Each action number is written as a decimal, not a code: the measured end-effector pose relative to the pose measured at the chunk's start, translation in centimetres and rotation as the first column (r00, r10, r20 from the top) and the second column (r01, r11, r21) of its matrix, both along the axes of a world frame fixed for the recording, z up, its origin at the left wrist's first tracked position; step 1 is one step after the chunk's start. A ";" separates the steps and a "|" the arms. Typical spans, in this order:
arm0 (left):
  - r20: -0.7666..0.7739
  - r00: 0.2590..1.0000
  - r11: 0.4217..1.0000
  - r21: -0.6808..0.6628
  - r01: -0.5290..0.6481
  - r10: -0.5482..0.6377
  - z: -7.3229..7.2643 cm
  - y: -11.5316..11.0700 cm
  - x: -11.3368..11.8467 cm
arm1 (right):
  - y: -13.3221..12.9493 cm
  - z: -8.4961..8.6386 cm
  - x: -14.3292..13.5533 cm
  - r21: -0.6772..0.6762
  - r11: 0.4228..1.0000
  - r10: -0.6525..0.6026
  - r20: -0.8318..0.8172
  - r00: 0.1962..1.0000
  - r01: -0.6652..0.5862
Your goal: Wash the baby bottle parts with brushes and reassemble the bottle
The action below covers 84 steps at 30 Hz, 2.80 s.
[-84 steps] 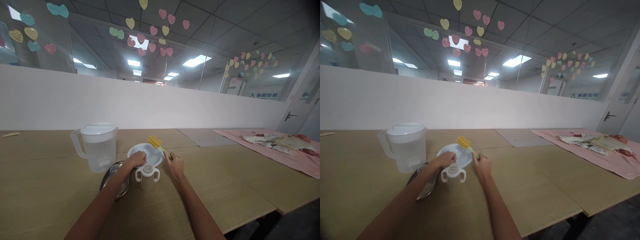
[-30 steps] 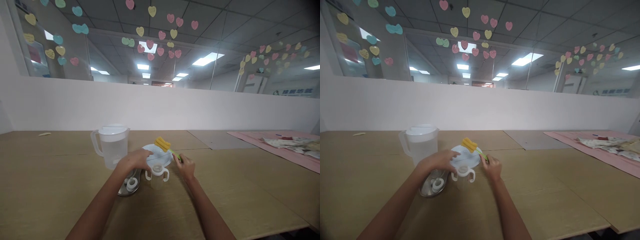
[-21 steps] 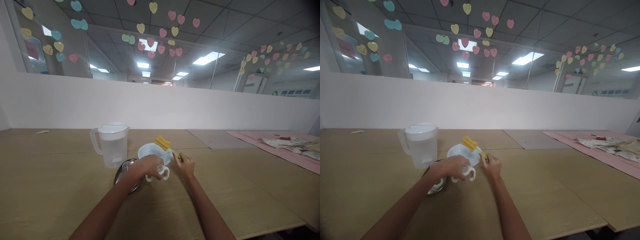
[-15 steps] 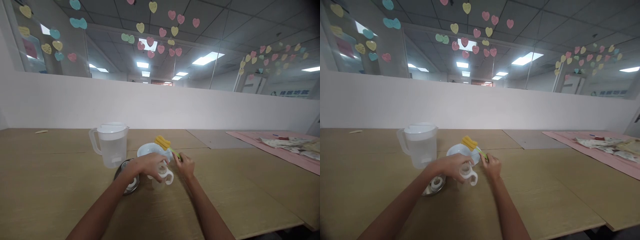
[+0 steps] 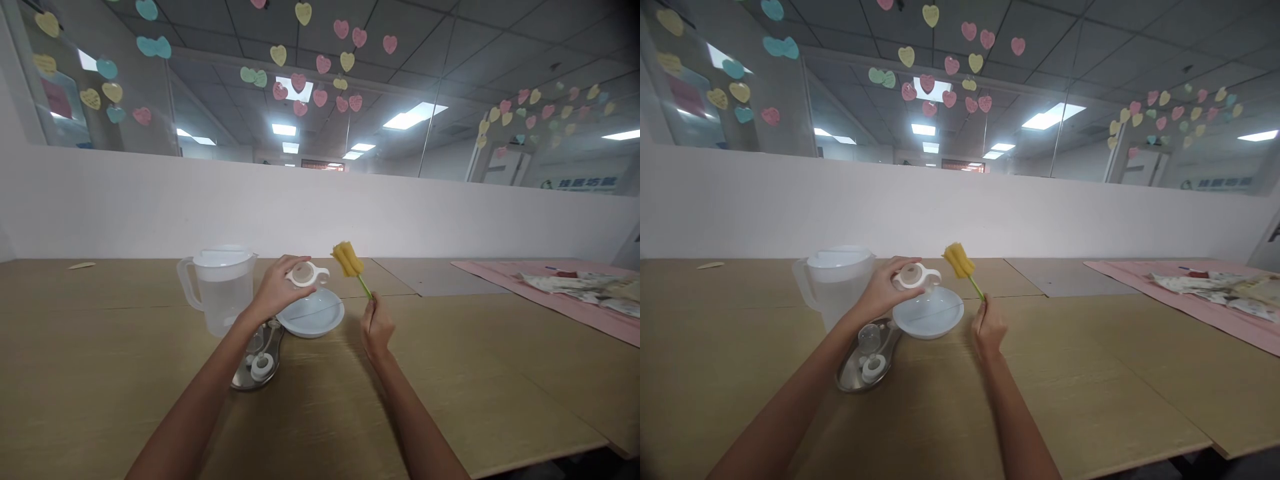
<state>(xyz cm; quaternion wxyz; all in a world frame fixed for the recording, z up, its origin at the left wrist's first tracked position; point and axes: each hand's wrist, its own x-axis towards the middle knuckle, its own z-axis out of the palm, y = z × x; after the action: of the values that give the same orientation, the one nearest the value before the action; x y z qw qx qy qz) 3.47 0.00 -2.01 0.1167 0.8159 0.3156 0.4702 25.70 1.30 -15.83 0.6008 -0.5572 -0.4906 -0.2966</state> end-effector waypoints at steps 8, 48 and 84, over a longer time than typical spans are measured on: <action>-0.206 0.918 0.919 0.284 -0.275 0.338 -0.5 1.4 -1.2 | -1.3 0.5 -0.7 0.040 0.989 0.125 0.276 0.953 -0.141; -0.466 0.868 0.963 -0.266 0.049 -0.173 -2.0 -4.9 4.6 | 1.3 -1.3 1.0 -0.930 0.368 0.058 0.016 0.998 -0.006; -0.765 0.620 0.659 -0.559 -0.504 -0.175 -4.1 2.9 -2.7 | 1.8 -1.6 -0.6 -0.667 0.688 0.342 -0.050 0.938 -0.286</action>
<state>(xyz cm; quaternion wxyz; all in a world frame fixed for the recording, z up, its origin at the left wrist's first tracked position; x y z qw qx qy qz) 0.77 2.87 -6.13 0.2391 0.7781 0.5752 -0.0813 25.06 3.06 -17.46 0.3845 -0.6299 -0.6747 -0.0164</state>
